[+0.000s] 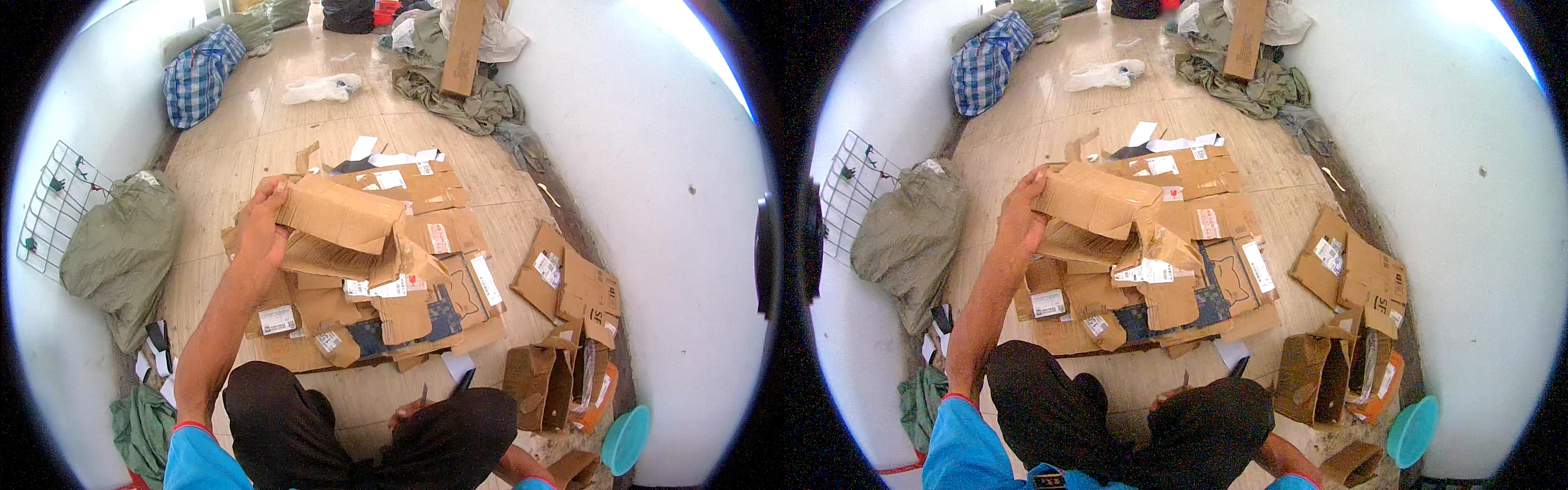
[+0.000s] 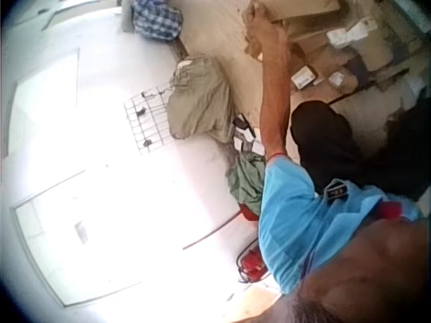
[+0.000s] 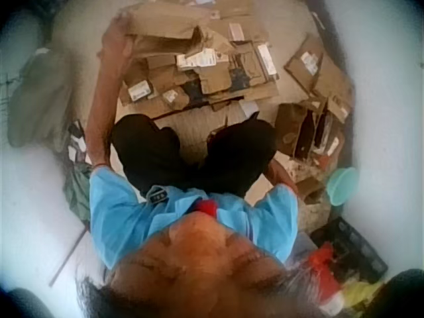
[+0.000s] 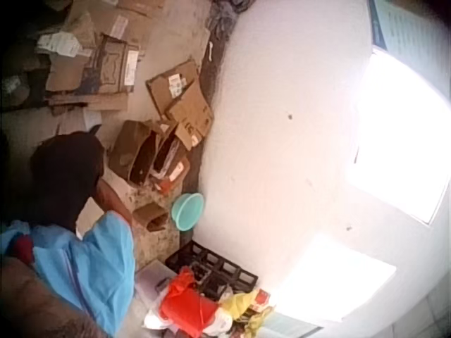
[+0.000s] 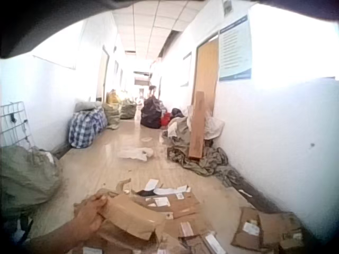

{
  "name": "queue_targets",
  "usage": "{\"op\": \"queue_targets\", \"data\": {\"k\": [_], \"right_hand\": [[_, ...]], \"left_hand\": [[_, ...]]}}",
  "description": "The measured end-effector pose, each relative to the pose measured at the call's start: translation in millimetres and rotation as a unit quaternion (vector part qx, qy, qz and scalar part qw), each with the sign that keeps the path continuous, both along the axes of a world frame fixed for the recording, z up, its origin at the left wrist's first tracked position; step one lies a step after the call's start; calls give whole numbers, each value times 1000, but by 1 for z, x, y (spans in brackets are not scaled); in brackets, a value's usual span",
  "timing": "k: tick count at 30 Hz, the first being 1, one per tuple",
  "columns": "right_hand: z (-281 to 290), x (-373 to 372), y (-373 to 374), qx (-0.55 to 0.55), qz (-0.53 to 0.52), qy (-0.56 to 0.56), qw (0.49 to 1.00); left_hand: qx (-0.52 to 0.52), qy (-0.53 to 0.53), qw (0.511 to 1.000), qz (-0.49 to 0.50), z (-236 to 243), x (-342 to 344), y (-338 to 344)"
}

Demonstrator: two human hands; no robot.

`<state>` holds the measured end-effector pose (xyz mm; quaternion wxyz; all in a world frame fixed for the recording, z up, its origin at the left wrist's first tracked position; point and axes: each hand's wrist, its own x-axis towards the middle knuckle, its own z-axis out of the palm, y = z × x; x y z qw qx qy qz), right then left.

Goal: The person breaks down cardboard boxes by hand and using a box cutter.

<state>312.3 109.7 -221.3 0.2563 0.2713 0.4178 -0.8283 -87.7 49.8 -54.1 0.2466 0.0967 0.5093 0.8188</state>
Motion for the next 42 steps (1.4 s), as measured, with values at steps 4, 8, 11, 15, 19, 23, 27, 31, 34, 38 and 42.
{"op": "queue_targets", "data": {"k": [4,8,11,15,19,23,27,31,34,38,42], "right_hand": [[-13,-2,-5,7,-21,-32,999],[-22,2,-7,15,-78,-68,995],[-16,-2,11,51,-149,-105,982],[68,-35,79,291,-292,-30,911],[171,-99,100,587,-304,279,697],[169,-133,124,690,-173,226,666],[165,-140,119,614,-192,209,737],[161,-146,100,614,-283,259,690],[185,-151,82,578,-315,309,686],[200,-157,72,576,-335,378,643],[213,-143,70,609,-217,372,666]], "left_hand": [[-3,1,999,44,5,11,-5],[20,21,998,47,14,22,-8],[14,49,997,52,23,30,-9],[-11,80,996,50,25,44,-9],[-54,98,993,32,33,62,-6],[-16,113,993,-29,33,62,-5],[-110,147,980,-79,42,45,-31],[-352,695,624,60,48,36,-50],[-291,723,620,-89,73,68,-38],[-362,748,546,-110,83,116,-15],[-441,710,535,-124,86,109,-11]]}}
